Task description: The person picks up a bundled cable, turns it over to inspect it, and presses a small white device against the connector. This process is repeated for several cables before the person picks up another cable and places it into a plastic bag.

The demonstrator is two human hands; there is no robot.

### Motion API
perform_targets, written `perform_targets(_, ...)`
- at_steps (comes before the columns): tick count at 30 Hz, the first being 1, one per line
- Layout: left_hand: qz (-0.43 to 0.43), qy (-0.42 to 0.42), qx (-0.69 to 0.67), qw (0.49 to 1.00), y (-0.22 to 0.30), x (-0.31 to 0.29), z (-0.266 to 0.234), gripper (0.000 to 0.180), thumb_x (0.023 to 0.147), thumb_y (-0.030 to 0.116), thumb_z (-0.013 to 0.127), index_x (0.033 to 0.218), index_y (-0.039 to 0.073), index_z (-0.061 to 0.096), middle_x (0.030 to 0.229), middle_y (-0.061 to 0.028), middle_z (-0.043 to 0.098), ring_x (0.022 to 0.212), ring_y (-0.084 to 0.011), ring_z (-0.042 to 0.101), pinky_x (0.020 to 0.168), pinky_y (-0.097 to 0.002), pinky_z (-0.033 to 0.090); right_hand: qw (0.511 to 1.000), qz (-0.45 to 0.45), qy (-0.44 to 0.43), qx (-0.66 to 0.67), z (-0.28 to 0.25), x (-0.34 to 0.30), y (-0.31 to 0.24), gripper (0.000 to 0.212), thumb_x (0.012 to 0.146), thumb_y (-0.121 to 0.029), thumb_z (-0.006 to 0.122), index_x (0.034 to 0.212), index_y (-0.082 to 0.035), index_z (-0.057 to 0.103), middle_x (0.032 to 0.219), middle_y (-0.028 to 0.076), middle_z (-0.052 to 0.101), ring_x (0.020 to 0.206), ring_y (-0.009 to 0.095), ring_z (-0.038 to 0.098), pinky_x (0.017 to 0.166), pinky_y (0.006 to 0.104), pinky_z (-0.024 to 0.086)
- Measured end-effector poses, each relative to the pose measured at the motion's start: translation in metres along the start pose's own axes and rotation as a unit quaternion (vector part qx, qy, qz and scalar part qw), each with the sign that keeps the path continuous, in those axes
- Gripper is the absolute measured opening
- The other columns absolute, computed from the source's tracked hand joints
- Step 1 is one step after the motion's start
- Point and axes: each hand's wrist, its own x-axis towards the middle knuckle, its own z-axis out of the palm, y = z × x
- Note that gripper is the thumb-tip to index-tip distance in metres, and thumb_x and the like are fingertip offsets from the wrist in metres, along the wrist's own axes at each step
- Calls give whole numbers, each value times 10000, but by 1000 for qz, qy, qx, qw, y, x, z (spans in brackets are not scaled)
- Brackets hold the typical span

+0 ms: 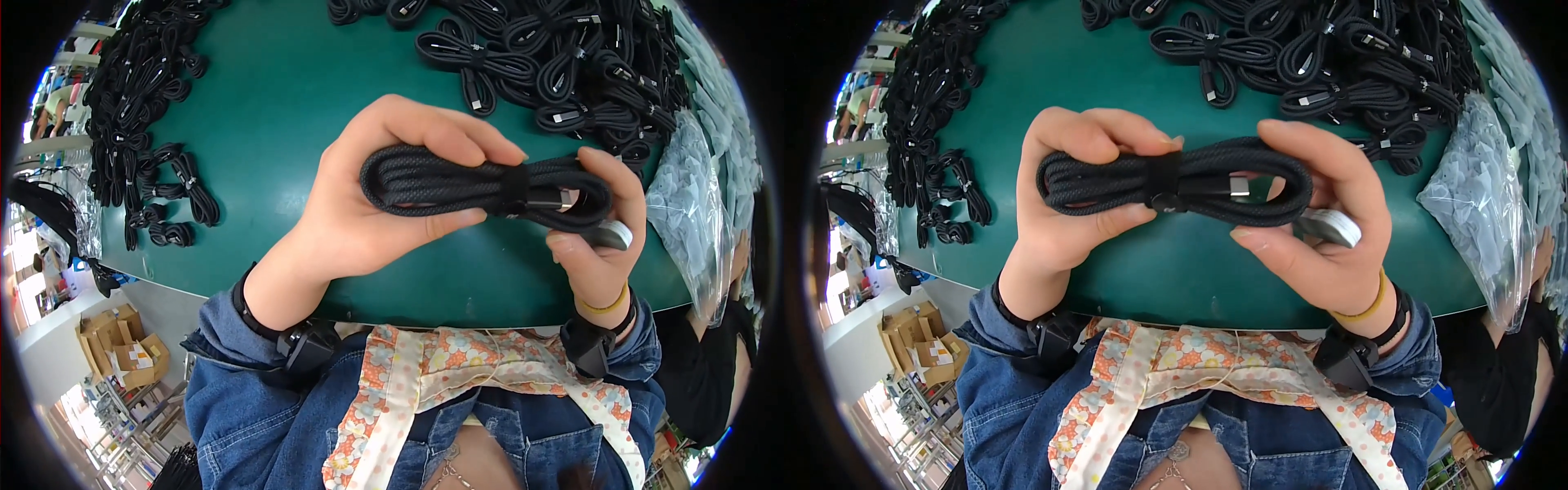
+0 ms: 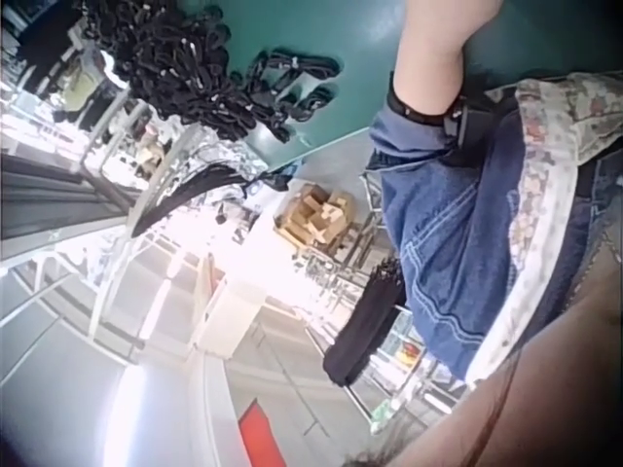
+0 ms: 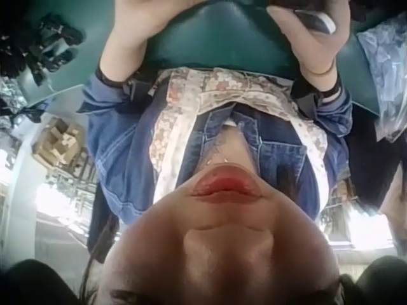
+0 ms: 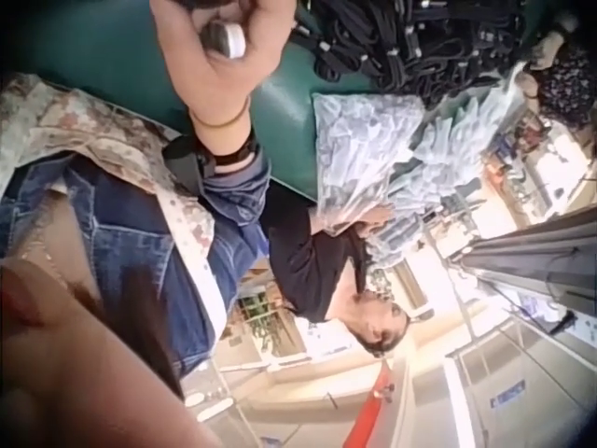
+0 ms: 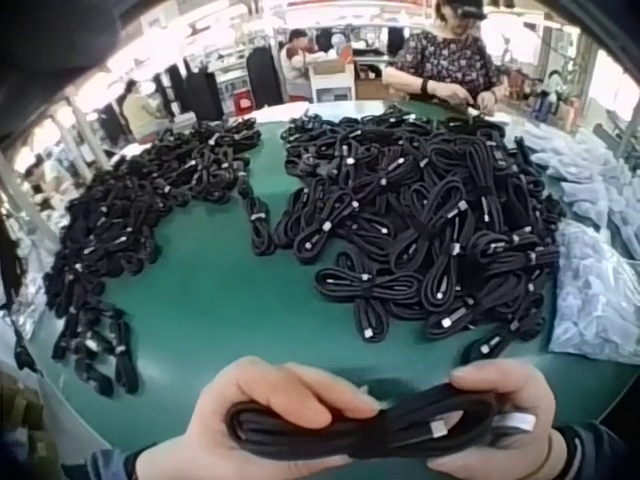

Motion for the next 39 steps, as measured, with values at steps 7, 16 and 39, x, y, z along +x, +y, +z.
perform_targets(7, -136, 159, -21, 978, 9, -10, 14, 440, 622, -30, 652, 978, 16, 399, 947, -153, 532, 918, -232, 520, 773, -310, 436, 986, 102, 5, -133, 3, 0, -3, 512, 628, -64, 689, 1078, 15, 459, 921, 56, 503, 725, 77, 494, 558, 177, 394)
perform_targets(16, -189, 135, 121, 965, 9, -17, 3, 416, 699, 270, 643, 917, -8, 423, 780, -92, 530, 616, -169, 541, 576, -248, 433, 989, 106, -13, -106, -5, 12, 8, 217, 725, -155, 619, 877, -10, 566, 748, 27, 536, 653, 68, 487, 576, 205, 405)
perform_targets(39, 7, 124, 751, 648, 100, -78, -46, 536, 697, 493, 557, 1057, 98, 514, 1074, -182, 473, 938, -333, 479, 812, -420, 389, 955, 156, 252, -26, -21, -48, 2, 196, 835, -218, 461, 710, -67, 470, 528, -26, 431, 487, 32, 377, 434, 184, 307)
